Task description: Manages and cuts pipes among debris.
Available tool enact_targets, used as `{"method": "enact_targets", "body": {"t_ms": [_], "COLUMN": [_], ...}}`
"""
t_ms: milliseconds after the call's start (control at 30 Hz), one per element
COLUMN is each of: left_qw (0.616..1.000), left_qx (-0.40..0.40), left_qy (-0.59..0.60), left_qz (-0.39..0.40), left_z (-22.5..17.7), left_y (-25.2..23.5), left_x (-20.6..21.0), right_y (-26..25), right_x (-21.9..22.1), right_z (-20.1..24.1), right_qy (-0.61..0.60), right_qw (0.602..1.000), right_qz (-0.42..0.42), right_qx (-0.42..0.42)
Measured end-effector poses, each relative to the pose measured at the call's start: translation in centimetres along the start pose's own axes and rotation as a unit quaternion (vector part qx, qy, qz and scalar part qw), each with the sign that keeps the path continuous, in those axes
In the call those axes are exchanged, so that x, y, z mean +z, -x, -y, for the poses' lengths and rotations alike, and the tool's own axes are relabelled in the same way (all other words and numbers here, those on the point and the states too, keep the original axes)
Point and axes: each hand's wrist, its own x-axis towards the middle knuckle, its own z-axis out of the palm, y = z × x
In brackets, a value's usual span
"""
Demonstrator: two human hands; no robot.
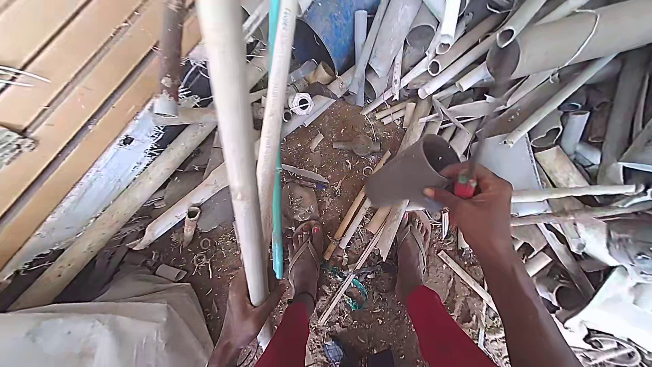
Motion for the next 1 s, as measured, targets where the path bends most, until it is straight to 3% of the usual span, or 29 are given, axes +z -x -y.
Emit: {"method": "enact_targets", "body": {"t_ms": [100,233,467,633,900,1000], "left_qw": [0.997,0.996,0.995,0.997,0.975,0.949], "left_qx": [-0.008,0.001,-0.047,0.033,0.143,0.193], "left_qy": [0.06,0.041,0.08,0.054,0.071,0.065], "left_qz": [0.049,0.075,0.031,-0.053,-0.153,-0.24], "left_z": [-2.3,-5.2,-9.3,-10.0,-15.5,-16.7], "left_y": [-0.9,-0.3,5.6,11.4,16.5,16.8], "left_x": [0.5,-0.6,-4.1,-6.8,-7.8,-7.5], "right_y": [1.6,4.1,7.8,12.5,19.1,20.1], "right_x": [0.8,2.1,0.6,-1.0,-1.7,-1.2], "right_z": [1.9,5.8,15.4,20.9,29.1,30.2], "right_qy": [-0.277,-0.403,-0.275,-0.168,-0.266,-0.281], "right_qw": [0.953,0.892,0.925,0.951,0.924,0.919], "right_qz": [0.021,0.103,0.204,0.241,0.275,0.278], "right_qx": [0.117,0.179,0.165,0.097,0.02,0.017]}}
